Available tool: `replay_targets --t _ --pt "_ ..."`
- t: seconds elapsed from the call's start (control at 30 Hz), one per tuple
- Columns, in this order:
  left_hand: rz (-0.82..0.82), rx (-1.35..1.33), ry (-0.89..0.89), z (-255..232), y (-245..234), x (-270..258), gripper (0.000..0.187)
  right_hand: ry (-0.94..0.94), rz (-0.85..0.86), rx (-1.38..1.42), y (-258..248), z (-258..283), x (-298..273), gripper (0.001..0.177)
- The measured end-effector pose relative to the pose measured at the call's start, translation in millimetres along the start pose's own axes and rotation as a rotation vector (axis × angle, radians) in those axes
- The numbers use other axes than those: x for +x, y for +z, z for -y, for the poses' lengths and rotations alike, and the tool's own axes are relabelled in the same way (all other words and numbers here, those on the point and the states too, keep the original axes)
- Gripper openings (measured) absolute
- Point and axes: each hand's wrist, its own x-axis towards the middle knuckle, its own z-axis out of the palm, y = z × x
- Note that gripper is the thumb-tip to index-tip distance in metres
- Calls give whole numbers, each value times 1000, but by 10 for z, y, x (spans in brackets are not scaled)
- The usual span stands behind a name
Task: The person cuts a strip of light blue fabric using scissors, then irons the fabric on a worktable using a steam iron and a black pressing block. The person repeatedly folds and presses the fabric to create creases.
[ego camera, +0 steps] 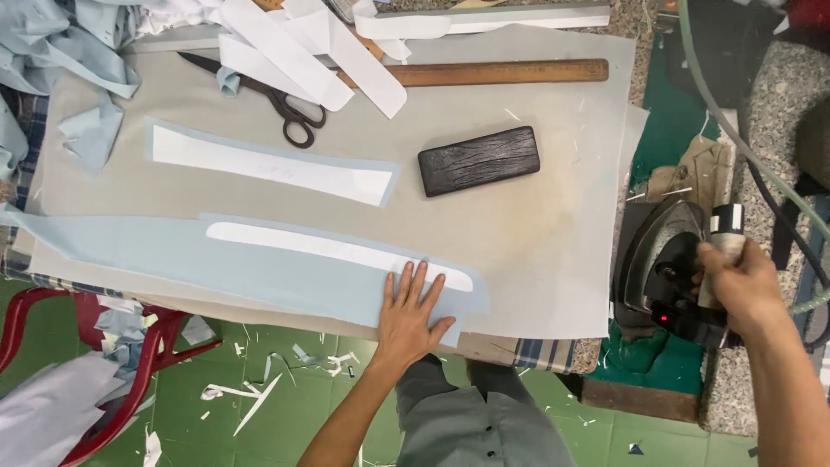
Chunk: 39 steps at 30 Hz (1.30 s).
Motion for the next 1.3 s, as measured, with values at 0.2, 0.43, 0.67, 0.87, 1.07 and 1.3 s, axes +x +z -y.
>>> replay_targets --t 0.2,0.43,0.67,0.87,1.07,1.3 --pt "-46 -22 0 10 -4 -24 74 -82 -28 -277 29 314 -596 62" --pt "22 -32 -69 325 -161 -182 80 -596 232 -837 500 969 -1483 69" --pt "-85 -42 -189 1093 -273 -333 73 -1055 401 -1007 1756 1486 -1894 50" --pt "-31 -33 -211 1411 -293 -372 72 -1134 622 -1105 2348 1592 -1964 56" --pt "-58 -31 -199 1694 -392 -359 68 -1037 628 -1117 2425 1434 -1887 62" --pt "-144 93 -276 1899 -645 136 65 -1204 436 -1130 2497 1262 -1868 47"
